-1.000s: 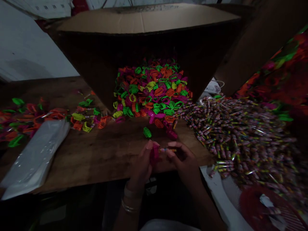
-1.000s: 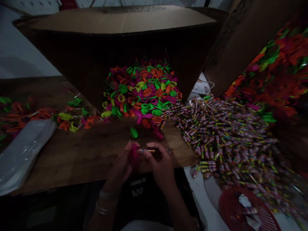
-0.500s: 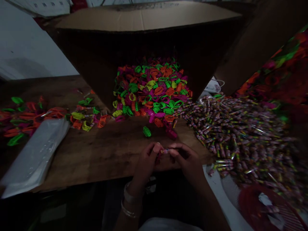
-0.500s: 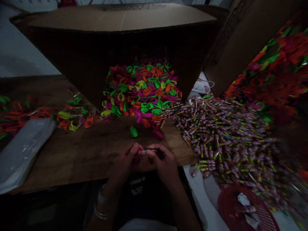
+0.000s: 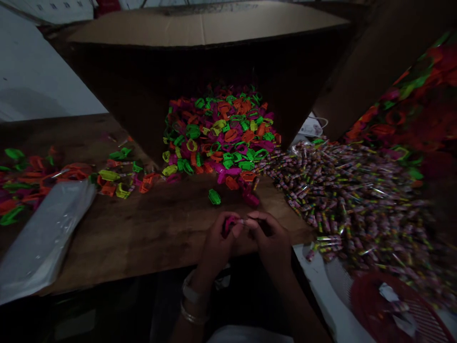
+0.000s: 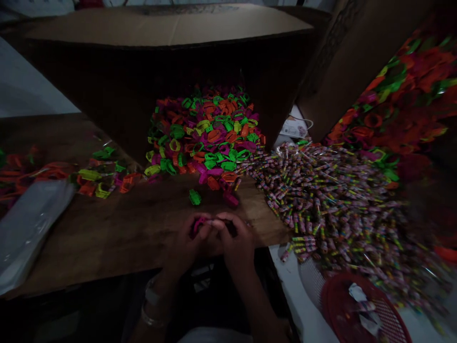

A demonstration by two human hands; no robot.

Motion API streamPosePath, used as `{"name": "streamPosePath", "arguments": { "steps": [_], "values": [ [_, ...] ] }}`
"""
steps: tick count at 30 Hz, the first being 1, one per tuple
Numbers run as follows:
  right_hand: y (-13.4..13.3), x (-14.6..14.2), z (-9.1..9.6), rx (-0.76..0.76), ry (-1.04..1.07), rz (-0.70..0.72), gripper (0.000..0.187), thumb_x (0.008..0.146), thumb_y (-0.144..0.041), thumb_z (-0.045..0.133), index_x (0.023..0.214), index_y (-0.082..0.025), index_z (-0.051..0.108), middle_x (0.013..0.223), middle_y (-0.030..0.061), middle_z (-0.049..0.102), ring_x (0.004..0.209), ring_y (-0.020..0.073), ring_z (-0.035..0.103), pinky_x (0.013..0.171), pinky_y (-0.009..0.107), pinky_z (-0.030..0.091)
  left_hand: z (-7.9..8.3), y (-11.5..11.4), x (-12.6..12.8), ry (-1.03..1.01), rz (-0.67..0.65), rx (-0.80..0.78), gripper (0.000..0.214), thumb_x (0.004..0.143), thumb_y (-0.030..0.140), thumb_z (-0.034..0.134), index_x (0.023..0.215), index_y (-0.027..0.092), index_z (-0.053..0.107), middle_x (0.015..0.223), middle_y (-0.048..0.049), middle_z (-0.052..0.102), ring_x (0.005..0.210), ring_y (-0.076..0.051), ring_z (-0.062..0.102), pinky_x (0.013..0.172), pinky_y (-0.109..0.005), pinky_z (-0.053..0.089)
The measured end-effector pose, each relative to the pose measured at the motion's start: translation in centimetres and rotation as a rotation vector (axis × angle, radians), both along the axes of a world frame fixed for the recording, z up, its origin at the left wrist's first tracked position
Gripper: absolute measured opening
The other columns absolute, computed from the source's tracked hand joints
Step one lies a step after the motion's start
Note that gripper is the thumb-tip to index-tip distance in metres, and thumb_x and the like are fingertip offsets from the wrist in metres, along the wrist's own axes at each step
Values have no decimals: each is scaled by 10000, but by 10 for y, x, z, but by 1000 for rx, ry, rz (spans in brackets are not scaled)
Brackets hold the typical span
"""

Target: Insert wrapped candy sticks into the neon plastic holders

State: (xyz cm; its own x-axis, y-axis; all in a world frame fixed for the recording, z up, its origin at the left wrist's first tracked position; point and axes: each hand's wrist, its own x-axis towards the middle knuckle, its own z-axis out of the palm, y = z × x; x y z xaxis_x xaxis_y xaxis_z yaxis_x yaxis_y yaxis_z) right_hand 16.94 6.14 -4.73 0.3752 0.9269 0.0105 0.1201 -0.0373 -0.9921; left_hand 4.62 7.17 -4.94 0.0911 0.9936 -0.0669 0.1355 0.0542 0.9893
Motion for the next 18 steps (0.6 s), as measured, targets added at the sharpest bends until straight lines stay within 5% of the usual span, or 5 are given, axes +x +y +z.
{"name": "streamPosePath", "arguments": {
  "steps": [3, 7, 9, 12, 18],
  "values": [
    [5, 0, -5, -17, 47, 51, 205, 715, -354, 666, 859, -209, 683, 730, 16, 706, 625, 167, 636, 601, 283, 518, -9, 6, -7, -39, -2, -86, 413, 656, 277, 733, 1042, 208, 602, 1033, -51, 670, 920, -193, 626, 777, -275, 495],
    [11, 13, -8, 49, 151, 154, 550, 715, -344, 682, 1235, -229, 545, 1068, 70, 702, 878, 200, 668, 770, 330, 531, -10, 36, -50, -402, 339, -68, 303, 782, 460, 616, 960, 215, 620, 986, -70, 683, 909, -189, 647, 641, -237, 524],
    [12, 26, -11, 43, 152, 95, 553, 726, -372, 670, 1240, -223, 531, 1101, 86, 691, 931, 212, 663, 800, 354, 530, -9, 55, -79, -517, 468, 21, 430, 867, 600, 373, 947, 235, 585, 1119, -68, 648, 1063, -160, 601, 728, -219, 536],
    [12, 54, -22, -4, 55, -10, 431, 733, -415, 650, 1107, -205, 604, 1025, 93, 713, 911, 231, 669, 784, 384, 532, -14, 73, -107, -651, 715, 158, 357, 912, 503, 326, 945, 226, 550, 1183, -66, 605, 1159, -133, 549, 889, -224, 504],
    [9, 111, -43, -65, -427, -111, 288, 771, -364, 543, 941, -163, 662, 953, 120, 724, 828, 245, 672, 765, 400, 511, -38, 71, -91, -164, 794, 171, 245, 784, 290, 525, 1023, 240, 528, 1020, -24, 633, 861, -132, 633, 737, -262, 517]
  ]
}}
